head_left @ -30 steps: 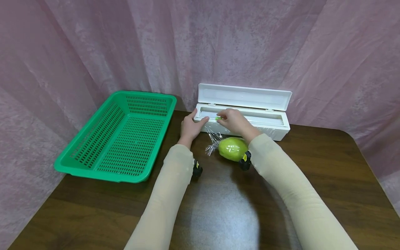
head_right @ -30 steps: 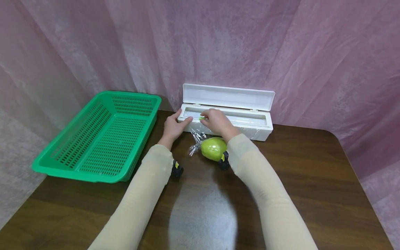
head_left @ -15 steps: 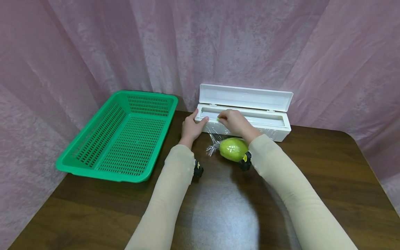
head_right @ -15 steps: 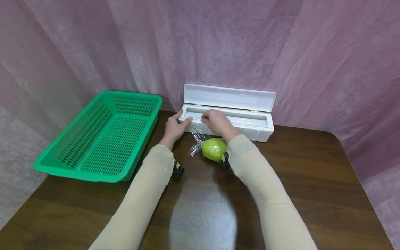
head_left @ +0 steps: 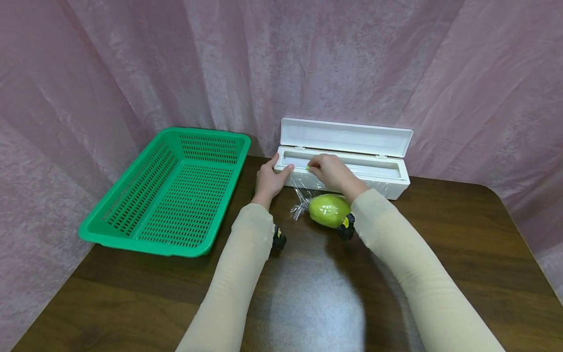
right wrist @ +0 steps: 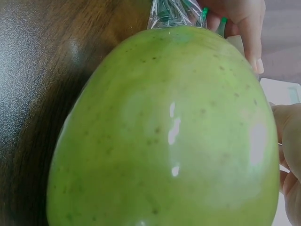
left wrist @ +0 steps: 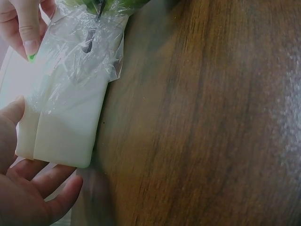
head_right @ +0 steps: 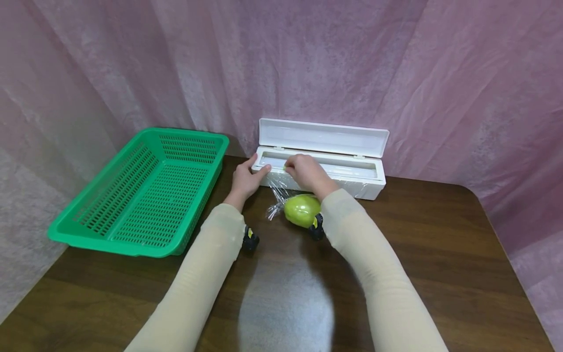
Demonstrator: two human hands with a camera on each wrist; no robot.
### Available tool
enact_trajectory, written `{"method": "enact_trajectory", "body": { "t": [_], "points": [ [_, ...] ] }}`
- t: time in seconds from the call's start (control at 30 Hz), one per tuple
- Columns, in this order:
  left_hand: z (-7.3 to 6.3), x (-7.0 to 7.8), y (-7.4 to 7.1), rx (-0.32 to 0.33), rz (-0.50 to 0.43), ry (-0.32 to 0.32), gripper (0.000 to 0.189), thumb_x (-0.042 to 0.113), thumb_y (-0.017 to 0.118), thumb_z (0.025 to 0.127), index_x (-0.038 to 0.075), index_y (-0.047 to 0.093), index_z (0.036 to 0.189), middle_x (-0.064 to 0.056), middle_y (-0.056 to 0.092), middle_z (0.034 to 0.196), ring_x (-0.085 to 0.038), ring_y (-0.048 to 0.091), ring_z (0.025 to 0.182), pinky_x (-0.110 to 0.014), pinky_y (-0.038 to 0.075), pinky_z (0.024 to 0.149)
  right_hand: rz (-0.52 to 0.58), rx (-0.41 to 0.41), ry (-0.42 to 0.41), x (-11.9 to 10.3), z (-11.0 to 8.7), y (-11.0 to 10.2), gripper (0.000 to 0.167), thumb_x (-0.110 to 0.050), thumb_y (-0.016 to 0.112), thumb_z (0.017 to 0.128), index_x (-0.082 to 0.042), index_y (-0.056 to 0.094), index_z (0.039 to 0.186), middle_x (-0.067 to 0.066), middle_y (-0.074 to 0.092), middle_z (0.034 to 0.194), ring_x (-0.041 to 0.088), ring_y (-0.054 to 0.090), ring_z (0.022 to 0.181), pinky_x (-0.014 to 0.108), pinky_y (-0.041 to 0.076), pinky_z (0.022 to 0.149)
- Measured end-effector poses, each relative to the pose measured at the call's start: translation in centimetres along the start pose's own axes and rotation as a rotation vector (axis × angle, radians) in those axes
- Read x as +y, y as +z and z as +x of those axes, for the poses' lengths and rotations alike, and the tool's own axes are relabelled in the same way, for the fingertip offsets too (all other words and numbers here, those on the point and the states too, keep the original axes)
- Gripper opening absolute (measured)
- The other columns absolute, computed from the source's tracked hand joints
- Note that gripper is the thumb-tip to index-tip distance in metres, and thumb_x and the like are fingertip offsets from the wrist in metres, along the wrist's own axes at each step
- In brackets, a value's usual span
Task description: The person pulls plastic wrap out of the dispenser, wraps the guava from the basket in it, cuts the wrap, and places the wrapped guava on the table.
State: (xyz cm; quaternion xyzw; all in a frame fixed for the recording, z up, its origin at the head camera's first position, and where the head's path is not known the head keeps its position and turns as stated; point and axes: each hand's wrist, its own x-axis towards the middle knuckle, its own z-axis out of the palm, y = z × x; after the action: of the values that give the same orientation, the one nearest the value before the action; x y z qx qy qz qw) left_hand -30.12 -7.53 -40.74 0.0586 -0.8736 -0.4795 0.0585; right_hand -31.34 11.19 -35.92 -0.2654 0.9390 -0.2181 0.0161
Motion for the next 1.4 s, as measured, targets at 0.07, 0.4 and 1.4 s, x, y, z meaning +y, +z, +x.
{"method": "enact_trajectory", "body": {
  "t": [0.07, 0.4, 1.4],
  "points": [
    [-0.06, 0.05, -0.04, -0.001, -0.001, 0.0, 0.068, 0.048, 0.063, 0.087, 0.02, 0.041, 0.145, -0.003, 0.044, 0.146, -0.025, 0.042, 0.133, -0.037, 0.034, 0.11, -0.001, 0.002, -0.002, 0.02, -0.02, 0.02, 0.026, -0.017, 0.057, 0.095, -0.001, 0.065, 0.114, 0.015, 0.068, 0.11, 0.028, 0.063, 0.101, 0.04, 0.05, 0.091],
    [-0.18, 0.03, -0.06, -0.009, -0.005, -0.003, 0.068, 0.048, 0.063, 0.087, 0.021, 0.04, 0.145, -0.003, 0.043, 0.147, -0.025, 0.041, 0.134, -0.037, 0.034, 0.111, -0.003, 0.007, -0.011, 0.14, -0.13, 0.02, 0.025, -0.016, 0.058, 0.095, -0.001, 0.065, 0.113, 0.015, 0.068, 0.109, 0.027, 0.064, 0.1, 0.039, 0.05, 0.091],
    [-0.02, -0.11, 0.0, -0.011, -0.012, 0.002, 0.07, 0.048, 0.064, 0.087, 0.02, 0.039, 0.145, -0.003, 0.042, 0.148, -0.024, 0.04, 0.135, -0.036, 0.033, 0.111, -0.012, 0.021, -0.002, 0.43, -0.63, -0.28, 0.024, -0.016, 0.057, 0.095, -0.001, 0.066, 0.111, 0.015, 0.068, 0.107, 0.027, 0.064, 0.098, 0.039, 0.051, 0.09]
  ]
}}
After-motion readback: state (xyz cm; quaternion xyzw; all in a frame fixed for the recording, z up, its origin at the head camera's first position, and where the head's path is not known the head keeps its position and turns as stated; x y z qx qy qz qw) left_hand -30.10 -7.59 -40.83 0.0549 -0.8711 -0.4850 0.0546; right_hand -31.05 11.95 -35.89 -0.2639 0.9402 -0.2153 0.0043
